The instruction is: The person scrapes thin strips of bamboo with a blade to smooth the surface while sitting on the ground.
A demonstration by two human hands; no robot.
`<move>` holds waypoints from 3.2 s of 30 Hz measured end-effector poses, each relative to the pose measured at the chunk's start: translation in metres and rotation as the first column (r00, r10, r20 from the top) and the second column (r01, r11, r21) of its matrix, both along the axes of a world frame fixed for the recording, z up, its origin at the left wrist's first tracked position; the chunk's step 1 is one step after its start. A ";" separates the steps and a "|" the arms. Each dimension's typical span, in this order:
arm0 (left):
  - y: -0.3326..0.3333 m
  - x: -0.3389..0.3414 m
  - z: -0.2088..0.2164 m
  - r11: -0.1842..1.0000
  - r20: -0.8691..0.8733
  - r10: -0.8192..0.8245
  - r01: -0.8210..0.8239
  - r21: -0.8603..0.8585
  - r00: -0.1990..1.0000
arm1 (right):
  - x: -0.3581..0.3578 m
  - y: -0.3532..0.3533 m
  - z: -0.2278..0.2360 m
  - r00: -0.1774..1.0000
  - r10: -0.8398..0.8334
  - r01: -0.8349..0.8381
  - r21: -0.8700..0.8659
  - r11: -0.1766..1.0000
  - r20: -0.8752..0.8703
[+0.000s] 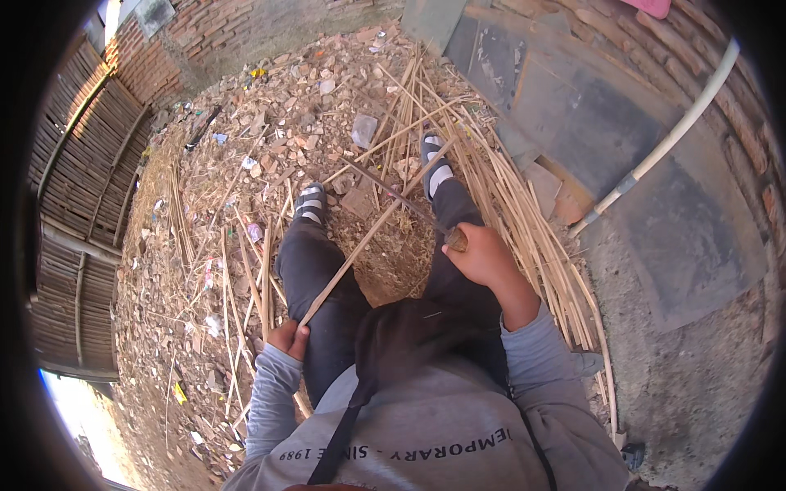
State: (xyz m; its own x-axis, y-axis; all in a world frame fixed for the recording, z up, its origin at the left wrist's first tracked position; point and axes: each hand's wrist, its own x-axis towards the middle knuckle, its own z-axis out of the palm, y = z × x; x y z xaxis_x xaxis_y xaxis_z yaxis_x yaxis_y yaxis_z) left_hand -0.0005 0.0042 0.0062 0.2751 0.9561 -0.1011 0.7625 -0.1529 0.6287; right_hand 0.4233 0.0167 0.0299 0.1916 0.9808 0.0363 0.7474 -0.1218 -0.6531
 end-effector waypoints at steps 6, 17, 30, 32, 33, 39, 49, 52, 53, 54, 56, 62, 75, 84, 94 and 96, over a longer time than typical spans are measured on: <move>0.001 -0.002 -0.001 1.000 0.018 -0.001 0.001 -0.024 1.000 | -0.024 -0.007 -0.001 0.984 0.174 -0.178 -0.118 0.977 -0.043; 0.000 -0.003 -0.005 0.998 0.018 0.019 -0.018 -0.055 1.000 | -0.011 -0.002 0.001 0.999 0.047 -0.047 -0.056 0.997 -0.007; 0.001 -0.003 -0.004 0.997 0.020 0.028 -0.026 -0.066 0.999 | -0.021 -0.005 0.000 0.981 0.187 -0.191 -0.114 0.975 -0.041; 0.001 -0.004 -0.005 0.998 0.013 0.027 -0.026 -0.059 1.000 | -0.017 -0.003 0.003 0.983 0.182 -0.182 -0.127 0.975 -0.006; 0.001 -0.004 -0.006 0.998 0.010 0.026 -0.025 -0.053 1.000 | -0.014 -0.004 0.002 0.983 0.181 -0.180 -0.126 0.975 -0.004; 0.000 0.000 -0.001 0.999 0.020 0.020 -0.019 -0.037 1.000 | -0.006 -0.006 -0.006 0.998 0.068 -0.068 0.016 0.998 -0.010; 0.000 -0.001 0.003 0.998 0.016 0.016 -0.015 -0.064 1.000 | -0.023 -0.009 -0.001 0.980 0.185 -0.190 -0.084 0.978 -0.068; 0.000 0.000 0.004 0.998 0.030 0.022 -0.020 -0.065 0.999 | -0.017 -0.006 0.002 0.981 0.196 -0.195 -0.100 0.976 -0.003; 0.000 0.000 0.003 0.998 0.024 0.021 -0.019 -0.059 1.000 | -0.015 -0.006 0.002 0.986 0.168 -0.168 -0.082 0.982 -0.018; 0.000 0.000 0.003 0.998 0.019 0.020 -0.019 -0.055 1.000 | -0.014 -0.006 0.003 0.990 0.140 -0.141 -0.065 0.988 -0.031; 0.001 0.002 0.004 0.998 0.020 0.022 -0.021 -0.056 1.000 | -0.008 -0.006 -0.001 0.993 0.113 -0.115 -0.064 0.991 -0.030; 0.001 -0.004 -0.008 0.999 0.038 0.019 -0.017 -0.045 0.999 | -0.014 -0.015 -0.009 0.990 0.121 -0.127 -0.074 0.989 -0.072; -0.002 0.002 0.000 0.999 0.046 0.032 -0.031 -0.008 0.998 | -0.009 -0.007 -0.006 0.994 0.079 -0.079 0.002 0.997 -0.070; -0.001 -0.001 0.000 0.995 0.007 0.045 -0.044 -0.093 0.999 | -0.011 -0.002 0.003 0.987 0.158 -0.158 -0.136 0.978 -0.010; 0.000 0.001 0.002 0.999 0.040 0.026 -0.024 -0.040 0.999 | -0.019 -0.011 -0.001 0.971 0.236 -0.239 -0.122 0.963 -0.041; 0.000 0.001 0.003 0.998 0.037 0.029 -0.027 -0.053 0.999 | -0.022 -0.011 -0.004 0.965 0.252 -0.258 -0.085 0.963 -0.070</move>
